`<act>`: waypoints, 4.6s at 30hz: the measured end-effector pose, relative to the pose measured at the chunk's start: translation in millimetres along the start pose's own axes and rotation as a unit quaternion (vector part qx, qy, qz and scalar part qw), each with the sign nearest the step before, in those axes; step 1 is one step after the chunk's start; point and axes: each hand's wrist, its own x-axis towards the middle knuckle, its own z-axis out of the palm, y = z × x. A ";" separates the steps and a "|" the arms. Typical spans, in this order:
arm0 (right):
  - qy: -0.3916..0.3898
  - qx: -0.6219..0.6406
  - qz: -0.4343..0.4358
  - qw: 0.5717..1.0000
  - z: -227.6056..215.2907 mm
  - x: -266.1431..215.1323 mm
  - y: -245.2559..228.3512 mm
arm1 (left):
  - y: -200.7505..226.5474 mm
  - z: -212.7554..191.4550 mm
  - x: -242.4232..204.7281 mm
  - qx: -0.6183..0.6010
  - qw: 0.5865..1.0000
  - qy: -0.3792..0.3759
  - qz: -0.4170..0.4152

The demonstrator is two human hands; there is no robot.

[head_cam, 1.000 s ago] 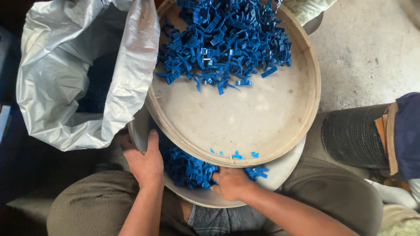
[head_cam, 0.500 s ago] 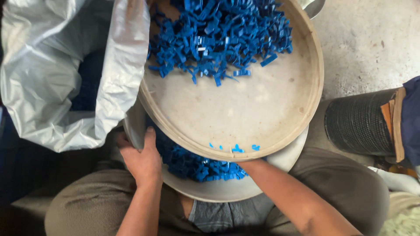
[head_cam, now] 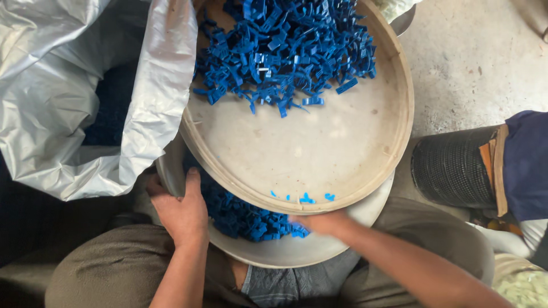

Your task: The person sits on the floor and sorts small blue plastic clips from a pile on a round tray. They pick up clips, separate them, and place them into a white bag or a blue bin to the side. The task involves repetitive hand movements to organize the clips.

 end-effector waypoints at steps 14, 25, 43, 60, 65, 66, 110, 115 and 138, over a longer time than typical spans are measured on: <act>0.109 0.007 0.018 0.994 -10.6 61.8 32.9 | 1.6 0.0 0.8 0.012 0.999 0.011 0.028; -0.117 0.094 -0.123 0.981 11.7 15.6 -62.8 | 0.8 -2.0 -0.4 0.018 0.999 0.016 0.038; 0.379 0.175 -0.053 0.907 26.2 122.4 -91.5 | -3.3 -0.6 1.9 0.006 1.000 0.011 0.013; 0.286 0.120 -0.028 0.950 -4.3 111.7 -47.1 | -0.8 0.6 1.4 -0.043 0.999 0.003 -0.002; 0.115 0.029 -0.071 0.990 -6.1 76.6 -35.1 | 2.5 1.8 -1.3 -0.036 0.999 0.008 -0.007; 0.021 -0.036 -0.112 0.993 -0.4 61.1 -36.3 | 3.8 1.1 -2.2 -0.036 0.999 0.007 -0.015; 0.290 0.273 0.054 0.916 -91.9 -69.6 30.6 | 35.8 29.6 13.3 0.139 0.824 -0.163 0.524; 0.228 0.380 0.092 0.892 -89.9 -67.2 41.2 | 115.4 93.3 78.0 0.228 0.835 -0.152 0.478; 0.354 0.262 -0.119 0.890 -100.7 -83.5 25.6 | 70.6 107.4 -12.3 0.336 0.803 -0.052 0.489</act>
